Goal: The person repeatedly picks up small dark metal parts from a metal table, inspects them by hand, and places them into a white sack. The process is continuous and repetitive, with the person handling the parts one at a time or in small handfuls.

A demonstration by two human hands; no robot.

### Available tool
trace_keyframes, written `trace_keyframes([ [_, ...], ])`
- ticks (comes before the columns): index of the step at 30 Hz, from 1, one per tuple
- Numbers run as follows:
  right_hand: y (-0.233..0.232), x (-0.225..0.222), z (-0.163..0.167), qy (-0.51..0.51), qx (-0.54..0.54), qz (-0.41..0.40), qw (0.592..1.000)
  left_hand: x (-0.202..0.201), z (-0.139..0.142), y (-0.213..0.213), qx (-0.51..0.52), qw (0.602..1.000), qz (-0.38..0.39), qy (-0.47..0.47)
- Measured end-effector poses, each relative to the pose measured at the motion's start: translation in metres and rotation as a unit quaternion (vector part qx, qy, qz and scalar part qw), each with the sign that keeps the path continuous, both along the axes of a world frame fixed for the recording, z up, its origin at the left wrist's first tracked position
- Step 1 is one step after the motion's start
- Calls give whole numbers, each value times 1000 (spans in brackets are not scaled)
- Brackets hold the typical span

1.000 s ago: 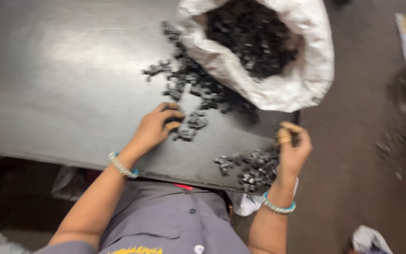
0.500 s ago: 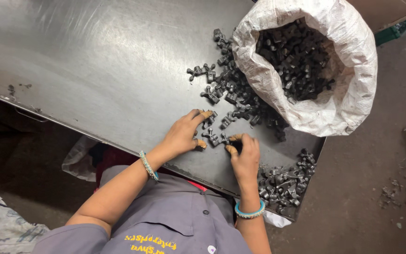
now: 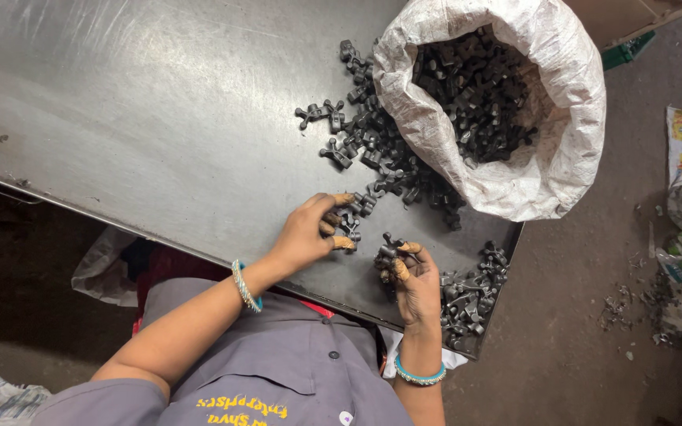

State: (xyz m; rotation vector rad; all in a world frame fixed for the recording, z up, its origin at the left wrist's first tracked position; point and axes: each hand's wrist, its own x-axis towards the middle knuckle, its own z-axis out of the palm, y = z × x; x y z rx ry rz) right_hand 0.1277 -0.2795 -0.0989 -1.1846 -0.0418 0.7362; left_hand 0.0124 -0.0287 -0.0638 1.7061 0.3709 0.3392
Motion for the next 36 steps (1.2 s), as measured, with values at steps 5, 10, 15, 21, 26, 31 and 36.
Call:
trace_keyframes([
  [5,3,-2,3,-25,-2,19,1000,-9,2,-12,-37,998,21,-42],
  [10,7,-7,12,-119,-63,-2,991,-9,4,-15,4,999,15,-31],
  [15,12,-10,28,-153,-80,-8,985,-4,10,-18,10,999,39,-5],
  [21,-33,24,66,-342,-188,-207,897,15,8,-17,241,968,68,-25],
  [26,-105,105,96,-438,-366,-468,674,28,9,-16,288,955,39,49],
  [31,-156,162,98,-414,-478,-439,638,33,7,-13,308,948,32,77],
  [36,-154,141,82,-348,-367,-436,744,29,-4,-6,295,952,42,69],
])
